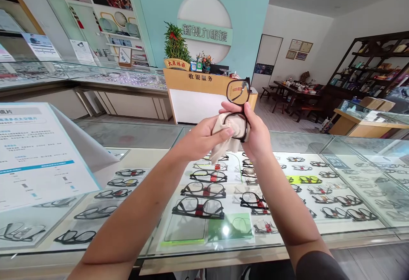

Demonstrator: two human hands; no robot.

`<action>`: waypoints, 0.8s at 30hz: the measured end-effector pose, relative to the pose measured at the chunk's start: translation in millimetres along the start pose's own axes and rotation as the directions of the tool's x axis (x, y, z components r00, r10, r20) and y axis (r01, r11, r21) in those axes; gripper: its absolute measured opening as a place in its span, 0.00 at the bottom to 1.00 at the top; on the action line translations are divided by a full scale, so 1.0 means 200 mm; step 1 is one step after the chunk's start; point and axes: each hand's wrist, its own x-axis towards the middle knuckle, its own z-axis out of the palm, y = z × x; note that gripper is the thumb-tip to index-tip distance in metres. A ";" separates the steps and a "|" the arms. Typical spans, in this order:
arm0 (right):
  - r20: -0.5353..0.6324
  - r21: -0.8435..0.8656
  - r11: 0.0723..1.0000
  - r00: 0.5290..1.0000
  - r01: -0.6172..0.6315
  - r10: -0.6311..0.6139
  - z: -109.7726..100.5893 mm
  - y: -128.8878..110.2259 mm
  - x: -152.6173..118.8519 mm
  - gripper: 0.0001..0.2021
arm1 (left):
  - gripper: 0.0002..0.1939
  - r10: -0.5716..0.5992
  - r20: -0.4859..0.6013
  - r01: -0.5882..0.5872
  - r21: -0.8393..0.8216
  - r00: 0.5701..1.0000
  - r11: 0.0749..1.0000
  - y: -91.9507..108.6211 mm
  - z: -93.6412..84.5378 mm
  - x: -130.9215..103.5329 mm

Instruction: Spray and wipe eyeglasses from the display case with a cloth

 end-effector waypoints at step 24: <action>-0.178 -0.156 0.975 0.967 0.155 -0.183 0.01 0.01 -0.01 0.29 | 0.30 -0.143 -0.358 0.017 -0.333 0.923 0.943 -0.10 0.08 0.06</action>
